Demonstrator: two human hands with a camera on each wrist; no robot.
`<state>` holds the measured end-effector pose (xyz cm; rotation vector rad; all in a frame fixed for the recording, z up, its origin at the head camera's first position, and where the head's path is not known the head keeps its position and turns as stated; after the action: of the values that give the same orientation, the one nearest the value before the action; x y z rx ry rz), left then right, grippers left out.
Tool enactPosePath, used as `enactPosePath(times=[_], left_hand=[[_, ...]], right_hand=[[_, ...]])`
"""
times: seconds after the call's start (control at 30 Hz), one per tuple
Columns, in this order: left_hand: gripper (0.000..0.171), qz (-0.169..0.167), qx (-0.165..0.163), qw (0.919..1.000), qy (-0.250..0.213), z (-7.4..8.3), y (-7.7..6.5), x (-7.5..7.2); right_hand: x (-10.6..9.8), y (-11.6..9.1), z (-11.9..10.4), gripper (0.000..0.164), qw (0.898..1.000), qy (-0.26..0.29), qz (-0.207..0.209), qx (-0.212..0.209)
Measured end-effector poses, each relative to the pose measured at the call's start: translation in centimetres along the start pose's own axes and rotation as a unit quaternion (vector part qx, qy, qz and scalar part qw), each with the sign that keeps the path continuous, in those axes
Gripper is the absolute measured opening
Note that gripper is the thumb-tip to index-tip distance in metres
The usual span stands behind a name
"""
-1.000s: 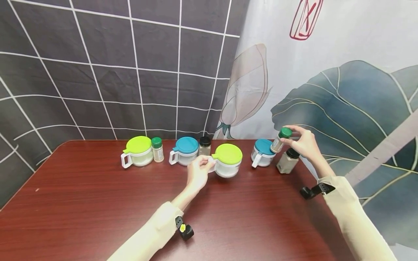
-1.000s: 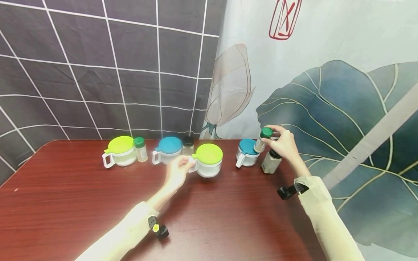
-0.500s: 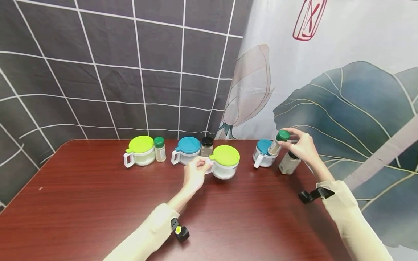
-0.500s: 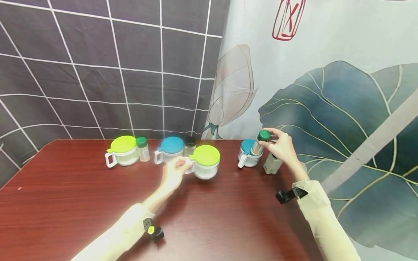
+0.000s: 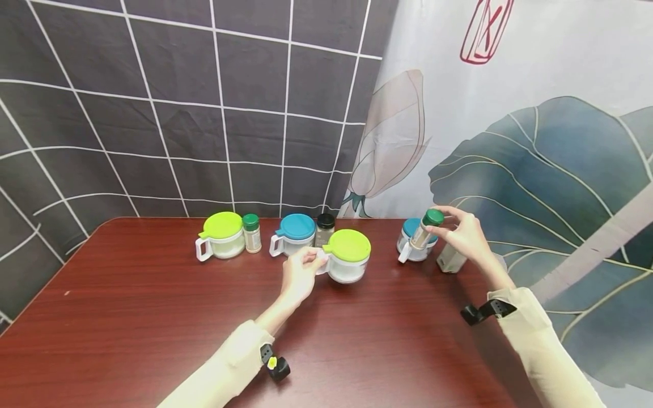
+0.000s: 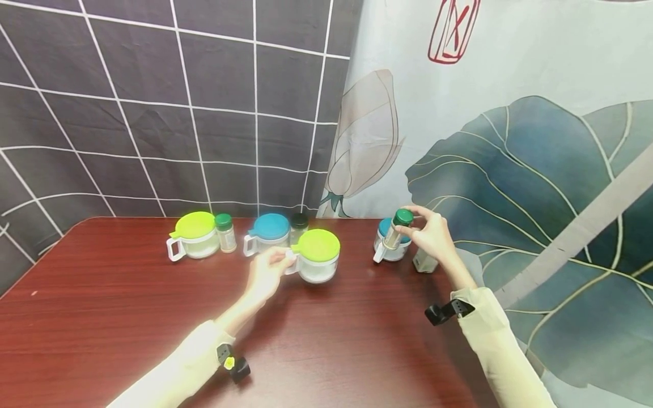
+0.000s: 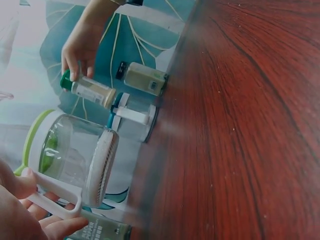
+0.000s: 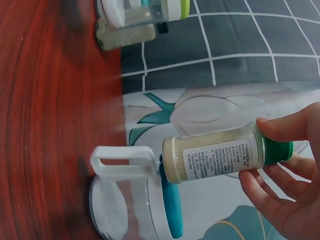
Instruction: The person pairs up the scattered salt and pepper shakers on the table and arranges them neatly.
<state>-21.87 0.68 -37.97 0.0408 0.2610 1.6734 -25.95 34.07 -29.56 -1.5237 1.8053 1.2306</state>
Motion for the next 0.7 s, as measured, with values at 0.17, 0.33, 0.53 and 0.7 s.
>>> enactPosePath(times=[0.17,0.33,0.53,0.7], left_hand=[[0.02,-0.003,0.003,1.0,-0.006,-0.1,-0.2,-0.5],[0.019,0.0,0.009,1.0,0.0,-0.2,-0.3,-1.0],[0.018,0.005,0.013,0.9999,0.007,-0.5,-0.4,-1.5],[0.018,0.008,0.009,0.9999,0.001,-0.6,-0.5,-1.8]], right_hand=[[0.5,-0.2,-0.5,0.048,1.0,0.0,0.009,-0.004],[0.8,-0.3,-1.1,0.046,1.0,0.004,0.008,-0.008],[1.2,-0.3,-1.6,0.046,1.0,-0.001,0.007,-0.011],[1.6,-0.1,-1.9,0.045,1.0,-0.001,0.012,-0.02]])
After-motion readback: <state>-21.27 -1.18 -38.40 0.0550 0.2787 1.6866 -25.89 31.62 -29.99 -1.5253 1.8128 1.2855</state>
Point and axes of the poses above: each hand's wrist, its own y-axis towards the middle knuckle, its own x-axis out of the palm, z = x × y, the point moved 2 cm from there along y, towards the middle knuckle, and after that the axes turned 6 degrees about -y, right-handed, at the moved point
